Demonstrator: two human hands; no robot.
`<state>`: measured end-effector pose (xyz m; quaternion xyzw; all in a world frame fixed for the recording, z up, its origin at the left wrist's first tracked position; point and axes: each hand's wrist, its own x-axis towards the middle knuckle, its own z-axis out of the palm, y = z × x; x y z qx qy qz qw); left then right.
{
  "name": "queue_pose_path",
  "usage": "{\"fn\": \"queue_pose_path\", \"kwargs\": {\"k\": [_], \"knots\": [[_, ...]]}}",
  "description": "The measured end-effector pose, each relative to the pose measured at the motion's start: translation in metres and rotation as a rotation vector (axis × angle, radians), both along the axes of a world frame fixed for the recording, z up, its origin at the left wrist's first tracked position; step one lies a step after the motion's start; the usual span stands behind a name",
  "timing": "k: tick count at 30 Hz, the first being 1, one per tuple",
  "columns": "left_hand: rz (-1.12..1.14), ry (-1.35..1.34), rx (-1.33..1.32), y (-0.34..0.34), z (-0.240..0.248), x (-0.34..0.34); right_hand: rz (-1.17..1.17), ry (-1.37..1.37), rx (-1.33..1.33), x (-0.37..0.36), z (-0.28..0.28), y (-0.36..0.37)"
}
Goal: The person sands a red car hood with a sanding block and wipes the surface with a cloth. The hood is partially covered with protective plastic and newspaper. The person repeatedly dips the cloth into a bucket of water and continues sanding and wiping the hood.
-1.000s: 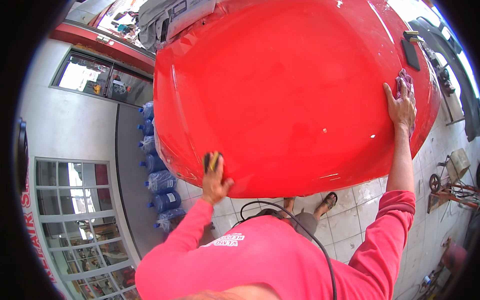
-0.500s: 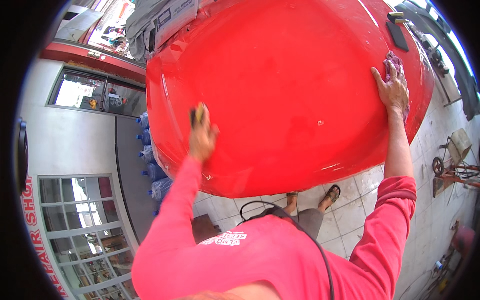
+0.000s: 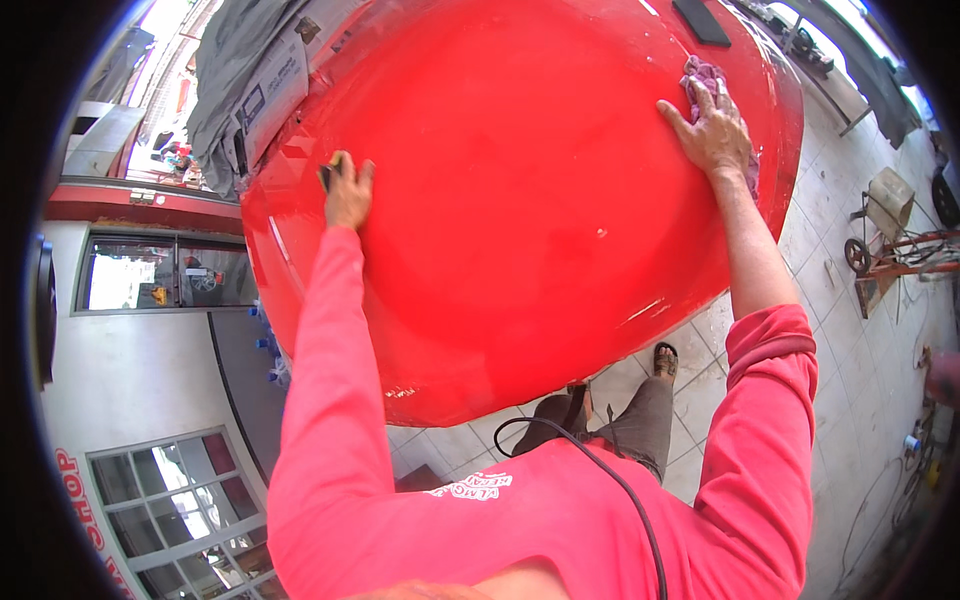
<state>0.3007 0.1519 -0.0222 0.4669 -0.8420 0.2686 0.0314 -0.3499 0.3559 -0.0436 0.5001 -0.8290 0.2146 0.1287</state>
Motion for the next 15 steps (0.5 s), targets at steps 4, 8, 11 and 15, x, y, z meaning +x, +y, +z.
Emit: {"fn": "queue_pose_path", "kwargs": {"k": [4,8,11,15], "knots": [[-0.210,0.405,0.345,0.217,-0.006,-0.153,0.078,-0.098,0.018,-0.050,-0.003,0.037],[-0.289,0.267,0.502,0.329,-0.003,-0.173,0.324,-0.223,-0.066,-0.073,0.007,0.032],[-0.365,0.281,0.353,0.197,0.015,-0.176,0.369,-0.218,-0.160,-0.077,0.003,0.033],[0.094,0.334,0.214,0.036,0.019,-0.174,0.443,-0.173,-0.333,-0.051,0.004,0.020]]}}
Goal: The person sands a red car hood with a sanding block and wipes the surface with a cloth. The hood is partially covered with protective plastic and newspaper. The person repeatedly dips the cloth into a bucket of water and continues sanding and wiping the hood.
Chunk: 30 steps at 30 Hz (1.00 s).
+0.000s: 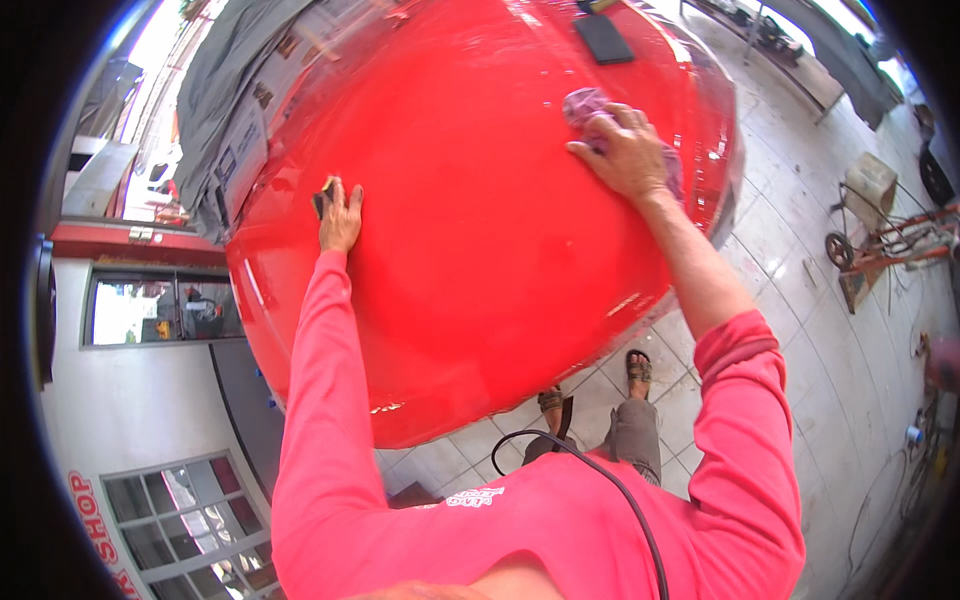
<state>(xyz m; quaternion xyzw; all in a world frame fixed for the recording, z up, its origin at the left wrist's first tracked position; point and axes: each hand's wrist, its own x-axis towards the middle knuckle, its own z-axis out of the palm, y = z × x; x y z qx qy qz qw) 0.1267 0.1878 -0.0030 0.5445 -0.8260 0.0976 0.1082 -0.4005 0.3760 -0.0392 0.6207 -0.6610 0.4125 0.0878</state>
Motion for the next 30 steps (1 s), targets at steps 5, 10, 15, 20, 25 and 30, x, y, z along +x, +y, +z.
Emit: {"fn": "queue_pose_path", "kwargs": {"k": [5,10,15,20,25,30], "knots": [[-0.113,-0.138,-0.104,0.136,-0.037,-0.194,0.285,-0.042,-0.052,0.044,0.027,-0.020],[-0.026,0.107,0.237,0.168,-0.011,-0.185,0.488,0.091,-0.018,0.115,0.083,-0.051],[-0.371,-0.033,0.090,0.296,-0.031,-0.142,0.099,0.102,0.072,-0.037,0.036,-0.030],[-0.550,-0.035,0.073,0.198,-0.016,-0.132,-0.049,0.181,0.272,-0.124,-0.018,0.026],[-0.075,-0.143,-0.027,-0.010,-0.002,-0.097,-0.076,0.025,0.132,-0.097,-0.026,-0.013],[-0.304,0.062,0.001,0.133,-0.038,-0.209,-0.235,0.062,0.167,-0.130,-0.049,-0.008]]}}
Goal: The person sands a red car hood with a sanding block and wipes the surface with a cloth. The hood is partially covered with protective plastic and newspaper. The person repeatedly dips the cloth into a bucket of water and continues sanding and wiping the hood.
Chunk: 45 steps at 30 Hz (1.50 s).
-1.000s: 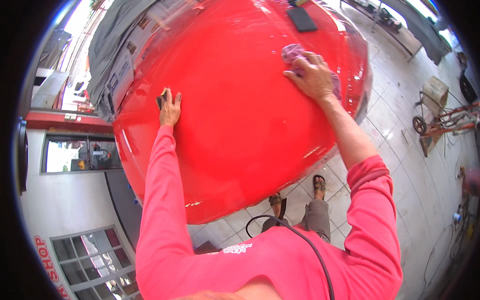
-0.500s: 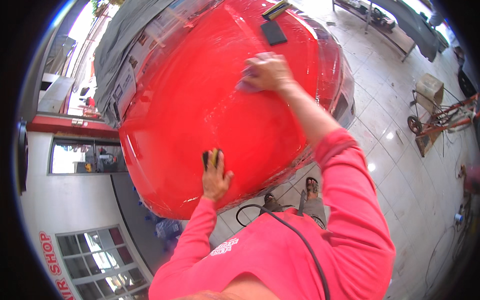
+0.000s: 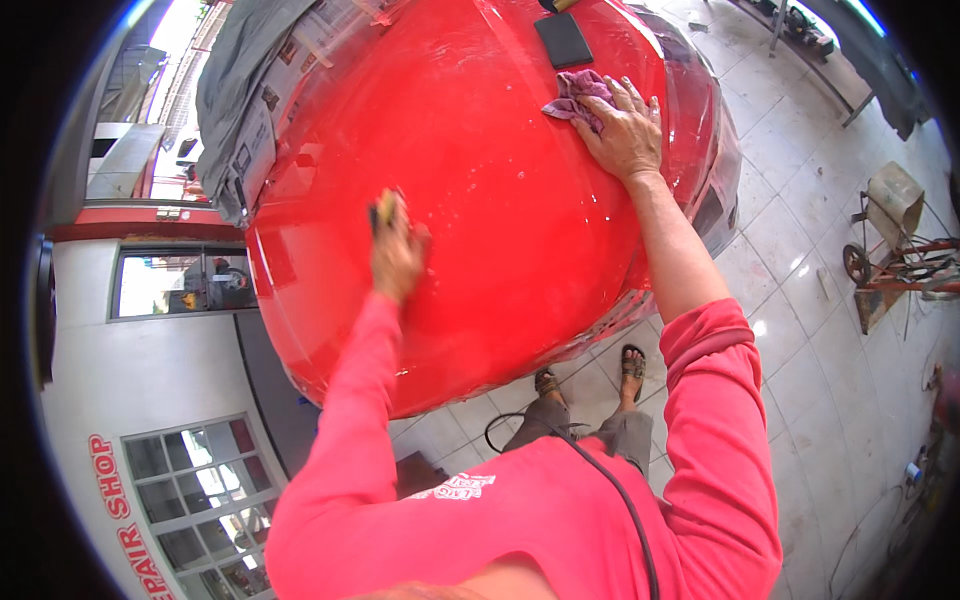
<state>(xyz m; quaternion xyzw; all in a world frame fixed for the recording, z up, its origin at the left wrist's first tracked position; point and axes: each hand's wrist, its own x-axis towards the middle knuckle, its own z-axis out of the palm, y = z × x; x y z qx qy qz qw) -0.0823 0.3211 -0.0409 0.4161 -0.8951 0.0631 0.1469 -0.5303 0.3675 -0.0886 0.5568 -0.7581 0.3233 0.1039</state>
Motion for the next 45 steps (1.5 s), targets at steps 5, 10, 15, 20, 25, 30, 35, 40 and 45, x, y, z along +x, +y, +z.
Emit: {"fn": "queue_pose_path", "kwargs": {"k": [5,10,15,20,25,30,35,40,45], "knots": [[-0.163,-0.227,0.216,0.177,0.011,0.016,0.020,-0.087,-0.072,0.016,0.006,-0.005],[-0.180,-0.061,0.100,-0.060,0.053,-0.008,0.027,-0.086,-0.069,0.017,0.006,0.000],[0.125,-0.049,0.056,-0.145,0.038,0.002,0.069,-0.133,-0.057,0.036,0.012,-0.003],[-0.271,-0.124,-0.007,0.089,0.007,-0.046,0.002,-0.131,-0.044,0.013,0.008,-0.002],[-0.362,-0.292,0.175,0.086,0.030,-0.037,0.025,-0.163,-0.076,0.015,0.011,0.001],[-0.016,0.073,0.218,-0.159,0.058,-0.070,0.082,-0.180,-0.101,0.035,0.017,-0.001],[-0.203,-0.069,-0.059,-0.053,0.017,-0.123,0.033,-0.183,-0.039,0.015,0.008,-0.001],[-0.387,-0.218,0.177,0.127,0.015,-0.106,0.023,-0.204,-0.049,0.017,0.009,0.002],[-0.381,-0.045,0.075,-0.090,0.043,-0.160,0.044,-0.212,-0.078,0.018,0.011,0.003]]}}
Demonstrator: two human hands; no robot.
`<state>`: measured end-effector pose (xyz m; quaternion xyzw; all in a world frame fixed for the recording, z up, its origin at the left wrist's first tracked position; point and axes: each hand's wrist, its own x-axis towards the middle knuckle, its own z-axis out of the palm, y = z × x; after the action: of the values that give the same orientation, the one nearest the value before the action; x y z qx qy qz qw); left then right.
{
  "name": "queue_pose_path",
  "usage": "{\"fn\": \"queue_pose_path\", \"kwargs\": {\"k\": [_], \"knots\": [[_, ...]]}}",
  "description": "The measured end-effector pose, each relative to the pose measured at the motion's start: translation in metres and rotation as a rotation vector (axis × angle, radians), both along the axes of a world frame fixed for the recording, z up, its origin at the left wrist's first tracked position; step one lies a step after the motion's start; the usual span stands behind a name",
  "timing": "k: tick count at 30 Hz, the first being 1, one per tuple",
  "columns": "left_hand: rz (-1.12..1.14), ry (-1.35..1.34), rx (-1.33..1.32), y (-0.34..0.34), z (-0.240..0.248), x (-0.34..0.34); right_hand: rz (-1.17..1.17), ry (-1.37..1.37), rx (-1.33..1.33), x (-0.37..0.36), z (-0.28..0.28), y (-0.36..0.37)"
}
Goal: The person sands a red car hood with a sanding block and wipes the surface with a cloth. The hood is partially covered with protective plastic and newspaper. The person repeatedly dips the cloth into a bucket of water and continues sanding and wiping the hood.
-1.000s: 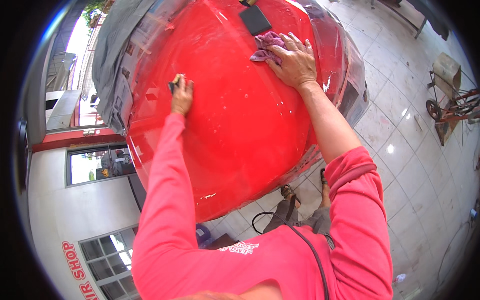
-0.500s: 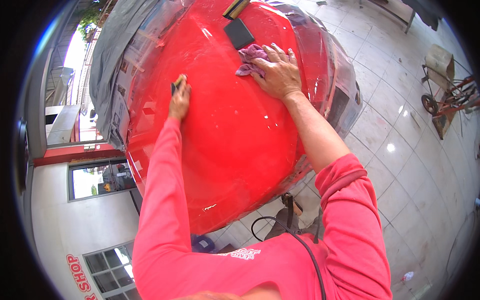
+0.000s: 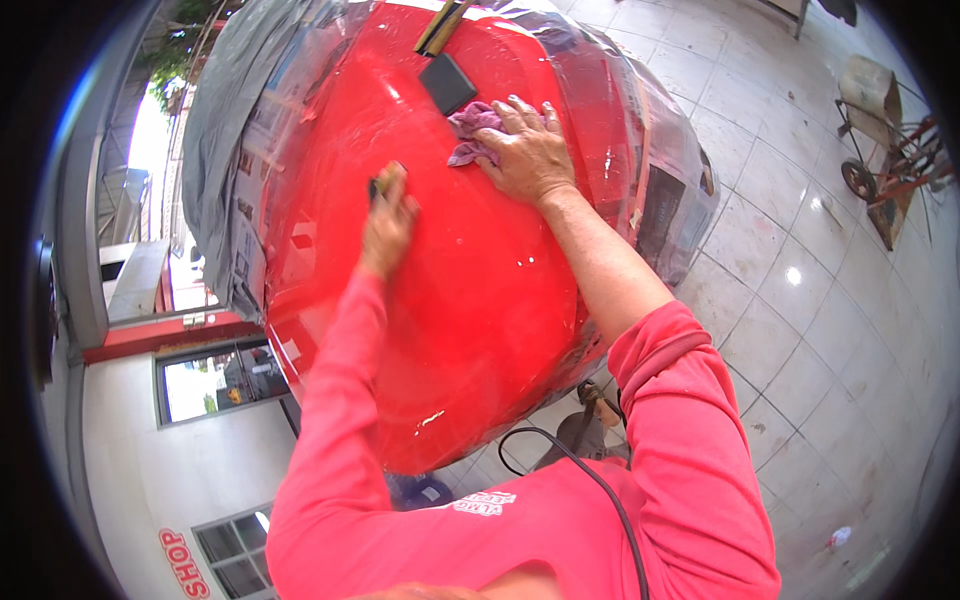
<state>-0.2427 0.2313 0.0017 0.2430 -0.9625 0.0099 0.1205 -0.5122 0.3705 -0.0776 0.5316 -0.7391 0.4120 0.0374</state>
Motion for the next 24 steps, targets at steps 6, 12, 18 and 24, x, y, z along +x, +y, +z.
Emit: {"fn": "queue_pose_path", "kwargs": {"k": [6,12,18,24], "knots": [[0.127,-0.025,-0.091,-0.041,-0.038,-0.022,0.018,-0.032,-0.014,0.010,-0.003,-0.004],[-0.127,-0.290,0.094,0.195,-0.029,0.007,-0.010,-0.060,-0.040,-0.004,0.000,-0.001],[0.117,0.000,0.063,-0.038,-0.002,-0.055,0.024,-0.048,-0.073,0.015,-0.001,-0.001],[0.075,-0.016,-0.156,0.037,-0.033,-0.076,-0.010,-0.055,-0.052,-0.003,-0.009,-0.004]]}}
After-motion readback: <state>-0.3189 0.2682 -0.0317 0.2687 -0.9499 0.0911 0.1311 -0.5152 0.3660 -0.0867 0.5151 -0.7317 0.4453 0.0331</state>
